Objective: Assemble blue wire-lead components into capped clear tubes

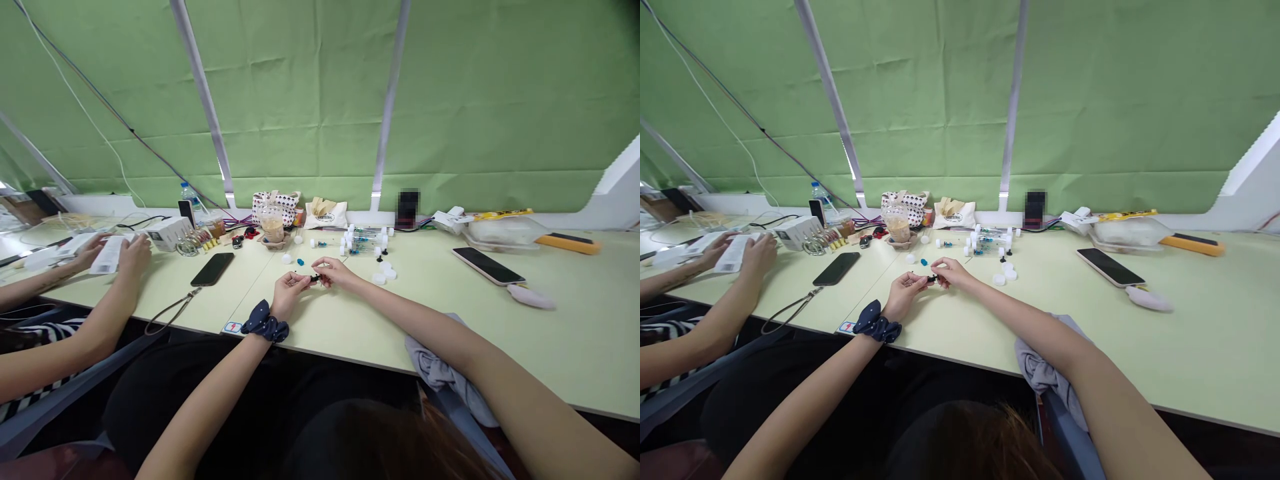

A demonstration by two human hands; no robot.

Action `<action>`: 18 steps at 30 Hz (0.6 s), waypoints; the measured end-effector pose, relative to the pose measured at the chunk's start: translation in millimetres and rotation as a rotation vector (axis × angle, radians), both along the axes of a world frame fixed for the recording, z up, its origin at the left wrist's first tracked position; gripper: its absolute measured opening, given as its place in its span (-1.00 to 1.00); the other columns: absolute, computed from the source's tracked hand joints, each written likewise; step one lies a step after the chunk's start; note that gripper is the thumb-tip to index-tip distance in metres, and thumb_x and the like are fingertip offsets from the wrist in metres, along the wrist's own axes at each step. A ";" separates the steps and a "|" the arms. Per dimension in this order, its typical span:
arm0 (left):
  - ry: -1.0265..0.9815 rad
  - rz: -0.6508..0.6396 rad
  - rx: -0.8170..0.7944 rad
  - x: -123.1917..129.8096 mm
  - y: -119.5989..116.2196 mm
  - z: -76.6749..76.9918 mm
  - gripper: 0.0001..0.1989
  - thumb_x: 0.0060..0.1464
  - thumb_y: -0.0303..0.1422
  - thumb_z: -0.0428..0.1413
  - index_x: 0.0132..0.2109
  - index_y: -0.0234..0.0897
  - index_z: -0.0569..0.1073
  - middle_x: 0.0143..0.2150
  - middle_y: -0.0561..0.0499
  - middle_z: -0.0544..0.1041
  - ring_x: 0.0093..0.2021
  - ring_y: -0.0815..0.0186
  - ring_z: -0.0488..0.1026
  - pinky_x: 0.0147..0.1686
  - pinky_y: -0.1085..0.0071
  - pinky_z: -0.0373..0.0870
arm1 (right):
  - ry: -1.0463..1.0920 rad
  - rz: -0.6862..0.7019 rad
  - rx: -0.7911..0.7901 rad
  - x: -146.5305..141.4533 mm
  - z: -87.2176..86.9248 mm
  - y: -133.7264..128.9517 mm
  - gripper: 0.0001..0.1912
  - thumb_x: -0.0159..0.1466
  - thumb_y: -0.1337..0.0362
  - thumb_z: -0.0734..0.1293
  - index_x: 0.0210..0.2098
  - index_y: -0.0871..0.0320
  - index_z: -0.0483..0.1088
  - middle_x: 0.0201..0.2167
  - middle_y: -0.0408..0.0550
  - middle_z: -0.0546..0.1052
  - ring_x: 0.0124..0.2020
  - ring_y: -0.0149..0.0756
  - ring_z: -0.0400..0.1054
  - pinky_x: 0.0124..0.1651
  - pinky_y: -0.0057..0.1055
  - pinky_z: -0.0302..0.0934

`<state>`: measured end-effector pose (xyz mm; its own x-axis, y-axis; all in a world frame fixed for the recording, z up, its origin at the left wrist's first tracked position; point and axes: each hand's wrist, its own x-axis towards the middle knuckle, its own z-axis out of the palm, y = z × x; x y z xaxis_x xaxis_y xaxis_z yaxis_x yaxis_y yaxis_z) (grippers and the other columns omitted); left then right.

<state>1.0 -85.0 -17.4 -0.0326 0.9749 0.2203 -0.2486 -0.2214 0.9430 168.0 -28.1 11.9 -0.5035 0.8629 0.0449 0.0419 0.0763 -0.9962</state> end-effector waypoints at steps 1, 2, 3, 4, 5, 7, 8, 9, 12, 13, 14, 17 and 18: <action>0.004 -0.001 0.001 -0.1 0.1 -0.2 -0.65 -0.23 -0.23 0.34 -0.40 -0.33 0.37 -0.36 -0.07 0.56 -0.26 0.18 0.56 -0.18 0.27 0.40 | 0.001 -0.004 0.001 0.0 0.1 -0.1 -0.75 0.19 0.17 0.32 -0.20 0.17 0.31 -0.73 -0.26 0.38 -0.76 -0.51 0.20 -0.67 -0.59 0.09; 0.004 0.000 0.001 -0.3 0.3 -0.6 -0.65 -0.22 -0.23 0.34 -0.40 -0.33 0.37 -0.35 -0.07 0.56 -0.26 0.18 0.56 -0.18 0.27 0.40 | 0.003 0.002 0.002 0.1 0.3 -0.6 -0.75 0.19 0.16 0.32 -0.20 0.17 0.31 -0.73 -0.26 0.38 -0.76 -0.50 0.19 -0.68 -0.60 0.08; 0.002 0.007 0.000 -0.7 0.5 -1.1 -0.65 -0.22 -0.24 0.34 -0.40 -0.33 0.37 -0.35 -0.07 0.56 -0.26 0.18 0.56 -0.18 0.28 0.40 | 0.006 0.016 0.005 0.5 0.7 -1.5 -0.74 0.20 0.16 0.32 -0.19 0.17 0.31 -0.73 -0.26 0.38 -0.76 -0.50 0.19 -0.68 -0.60 0.07; -0.003 0.015 -0.002 -1.1 0.8 -1.6 -0.65 -0.21 -0.24 0.34 -0.40 -0.33 0.37 -0.34 -0.07 0.56 -0.25 0.18 0.56 -0.18 0.28 0.40 | 0.009 0.037 0.010 0.9 1.2 -2.7 -0.73 0.19 0.16 0.32 -0.17 0.17 0.30 -0.74 -0.26 0.38 -0.76 -0.50 0.19 -0.68 -0.60 0.05; -0.009 0.023 -0.005 -1.5 0.9 -1.9 -0.65 -0.21 -0.24 0.34 -0.39 -0.33 0.37 -0.34 -0.07 0.57 -0.25 0.18 0.56 -0.17 0.28 0.40 | 0.012 0.060 0.016 1.4 1.8 -3.8 -0.72 0.19 0.16 0.32 -0.16 0.17 0.30 -0.74 -0.27 0.38 -0.76 -0.50 0.18 -0.69 -0.60 0.04; -0.020 0.039 -0.009 -2.0 1.0 -1.9 -0.65 -0.21 -0.23 0.34 -0.40 -0.33 0.36 -0.33 -0.08 0.57 -0.24 0.18 0.55 -0.16 0.27 0.39 | 0.016 0.100 0.031 2.3 2.6 -5.7 -0.69 0.18 0.16 0.33 -0.14 0.16 0.29 -0.74 -0.27 0.38 -0.76 -0.51 0.17 -0.69 -0.61 0.01; -0.023 0.042 -0.012 -2.0 0.9 -1.5 -0.65 -0.21 -0.23 0.34 -0.40 -0.33 0.36 -0.32 -0.08 0.57 -0.23 0.18 0.55 -0.16 0.27 0.39 | 0.016 0.112 0.034 2.5 2.8 -6.2 -0.68 0.18 0.16 0.33 -0.13 0.16 0.28 -0.75 -0.28 0.38 -0.77 -0.51 0.16 -0.69 -0.61 0.01; -0.025 0.044 -0.013 -1.8 0.7 -1.0 -0.64 -0.22 -0.23 0.34 -0.40 -0.33 0.36 -0.32 -0.09 0.57 -0.23 0.17 0.55 -0.16 0.26 0.39 | 0.014 0.118 0.035 2.5 2.9 -6.1 -0.68 0.18 0.16 0.33 -0.12 0.16 0.28 -0.75 -0.28 0.38 -0.77 -0.51 0.16 -0.69 -0.61 0.01; -0.018 0.031 -0.007 -0.6 -0.2 0.8 -0.64 -0.23 -0.23 0.35 -0.40 -0.33 0.37 -0.34 -0.08 0.57 -0.24 0.17 0.55 -0.17 0.26 0.39 | 0.007 0.085 0.014 1.5 1.7 -3.4 -0.71 0.19 0.17 0.31 -0.14 0.16 0.29 -0.74 -0.27 0.39 -0.76 -0.50 0.18 -0.68 -0.60 0.04; -0.009 0.021 -0.005 -0.1 -0.5 1.2 -0.65 -0.24 -0.23 0.35 -0.40 -0.33 0.38 -0.35 -0.08 0.57 -0.25 0.17 0.55 -0.17 0.26 0.40 | 0.008 0.057 0.008 1.0 0.9 -2.0 -0.72 0.19 0.17 0.31 -0.16 0.17 0.29 -0.73 -0.26 0.39 -0.76 -0.50 0.19 -0.67 -0.59 0.07; -0.001 0.013 -0.003 0.2 -0.7 1.5 -0.65 -0.24 -0.23 0.35 -0.40 -0.33 0.38 -0.36 -0.07 0.56 -0.26 0.17 0.56 -0.18 0.26 0.40 | 0.011 0.027 0.005 0.6 -0.1 -0.4 -0.73 0.18 0.17 0.32 -0.18 0.17 0.30 -0.72 -0.26 0.39 -0.75 -0.50 0.19 -0.67 -0.59 0.08; 0.008 0.009 -0.008 0.6 -0.9 1.6 -0.64 -0.24 -0.23 0.35 -0.41 -0.33 0.37 -0.35 -0.07 0.57 -0.26 0.17 0.56 -0.19 0.28 0.39 | 0.023 -0.026 0.006 0.4 -2.6 3.2 -0.73 0.16 0.17 0.35 -0.21 0.18 0.32 -0.72 -0.27 0.37 -0.75 -0.51 0.19 -0.67 -0.58 0.10; 0.001 0.019 -0.014 0.4 -0.8 1.5 -0.64 -0.24 -0.23 0.35 -0.41 -0.33 0.37 -0.34 -0.08 0.57 -0.27 0.18 0.56 -0.18 0.28 0.39 | 0.024 -0.023 0.006 0.8 -3.0 3.6 -0.72 0.15 0.17 0.36 -0.21 0.18 0.32 -0.72 -0.27 0.37 -0.75 -0.51 0.19 -0.67 -0.59 0.09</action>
